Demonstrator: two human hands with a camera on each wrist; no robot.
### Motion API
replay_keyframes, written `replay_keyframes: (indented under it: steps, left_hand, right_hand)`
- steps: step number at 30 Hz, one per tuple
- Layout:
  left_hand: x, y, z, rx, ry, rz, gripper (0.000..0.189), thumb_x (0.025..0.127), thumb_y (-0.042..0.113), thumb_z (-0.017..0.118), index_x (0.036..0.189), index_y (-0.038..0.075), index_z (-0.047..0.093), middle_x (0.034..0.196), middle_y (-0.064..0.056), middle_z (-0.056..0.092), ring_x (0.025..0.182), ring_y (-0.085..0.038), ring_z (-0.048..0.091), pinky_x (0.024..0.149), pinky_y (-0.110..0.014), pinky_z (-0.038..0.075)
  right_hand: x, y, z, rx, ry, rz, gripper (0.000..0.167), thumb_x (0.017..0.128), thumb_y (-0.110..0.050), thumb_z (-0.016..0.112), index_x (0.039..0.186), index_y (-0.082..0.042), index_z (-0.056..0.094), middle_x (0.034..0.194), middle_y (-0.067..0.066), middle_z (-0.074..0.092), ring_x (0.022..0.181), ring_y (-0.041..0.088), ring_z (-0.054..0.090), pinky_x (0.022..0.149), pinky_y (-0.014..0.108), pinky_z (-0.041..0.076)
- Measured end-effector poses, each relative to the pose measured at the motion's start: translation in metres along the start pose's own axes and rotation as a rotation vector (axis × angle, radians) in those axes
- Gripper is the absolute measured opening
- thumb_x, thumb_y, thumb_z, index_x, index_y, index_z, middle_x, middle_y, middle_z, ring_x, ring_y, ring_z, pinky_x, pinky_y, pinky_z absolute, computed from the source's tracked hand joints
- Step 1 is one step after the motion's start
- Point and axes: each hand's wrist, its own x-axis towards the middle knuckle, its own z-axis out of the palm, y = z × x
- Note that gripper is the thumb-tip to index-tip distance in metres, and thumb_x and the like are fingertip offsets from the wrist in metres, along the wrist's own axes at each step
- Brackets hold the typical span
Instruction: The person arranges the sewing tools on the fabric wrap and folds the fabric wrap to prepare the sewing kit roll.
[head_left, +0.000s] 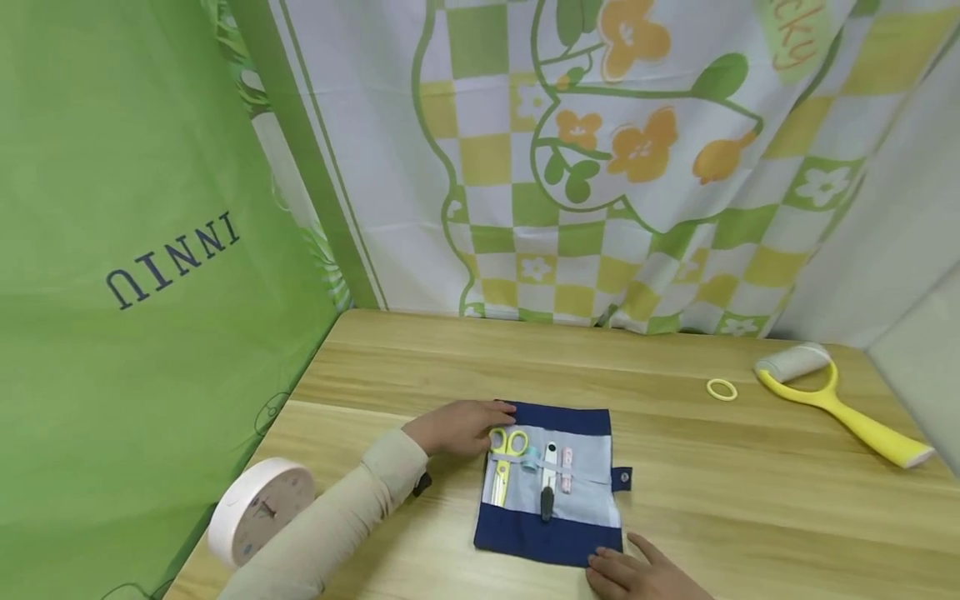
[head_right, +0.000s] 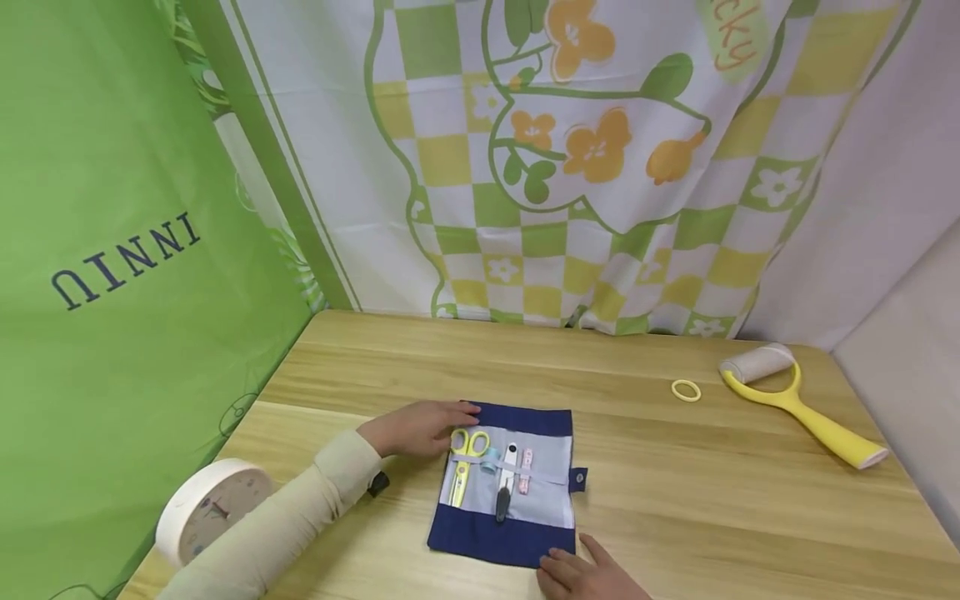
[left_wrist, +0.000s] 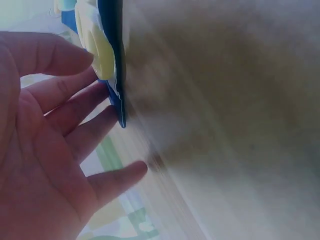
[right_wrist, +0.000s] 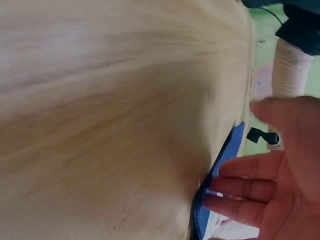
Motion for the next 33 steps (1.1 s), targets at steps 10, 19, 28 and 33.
replay_keyframes:
  steps: [10, 19, 28, 33]
  left_hand:
    - [-0.03, 0.044, -0.002, 0.301, 0.062, -0.101, 0.035, 0.093, 0.023, 0.054, 0.117, 0.006, 0.072, 0.128, -0.009, 0.068, 0.117, -0.023, 0.065, 0.099, -0.034, 0.054]
    - [-0.038, 0.104, 0.012, 0.357, 0.038, -0.069, 0.022, 0.087, 0.03, 0.066, 0.087, 0.009, 0.071, 0.089, -0.001, 0.057, 0.072, -0.01, 0.046, 0.055, -0.024, 0.043]
    - [-0.026, 0.082, 0.018, 0.292, 0.079, 0.013, 0.038, 0.081, 0.032, 0.078, 0.109, 0.009, 0.067, 0.115, -0.002, 0.059, 0.093, -0.009, 0.053, 0.076, -0.02, 0.052]
    - [-0.027, 0.081, 0.02, 0.283, 0.083, 0.051, 0.037, 0.082, 0.024, 0.076, 0.115, 0.011, 0.065, 0.118, -0.001, 0.061, 0.09, -0.006, 0.056, 0.076, -0.019, 0.052]
  right_hand:
    - [-0.004, 0.08, -0.023, -0.15, 0.243, 0.178, 0.028, 0.08, -0.02, 0.076, 0.102, -0.003, 0.075, 0.109, 0.014, 0.075, 0.095, 0.028, 0.073, 0.082, 0.059, 0.056]
    - [0.027, 0.148, -0.023, -0.108, 0.057, 0.315, 0.031, 0.092, -0.009, 0.063, 0.118, 0.004, 0.071, 0.128, 0.019, 0.069, 0.108, 0.034, 0.071, 0.091, 0.07, 0.048]
    - [0.016, 0.113, -0.04, -0.016, 0.14, 0.263, 0.018, 0.087, -0.011, 0.07, 0.1, -0.001, 0.075, 0.103, 0.011, 0.074, 0.09, 0.024, 0.072, 0.077, 0.041, 0.06]
    - [-0.009, 0.076, -0.034, 0.042, 0.166, 0.102, 0.024, 0.085, -0.028, 0.077, 0.099, -0.009, 0.074, 0.097, 0.001, 0.072, 0.084, 0.012, 0.068, 0.071, 0.032, 0.058]
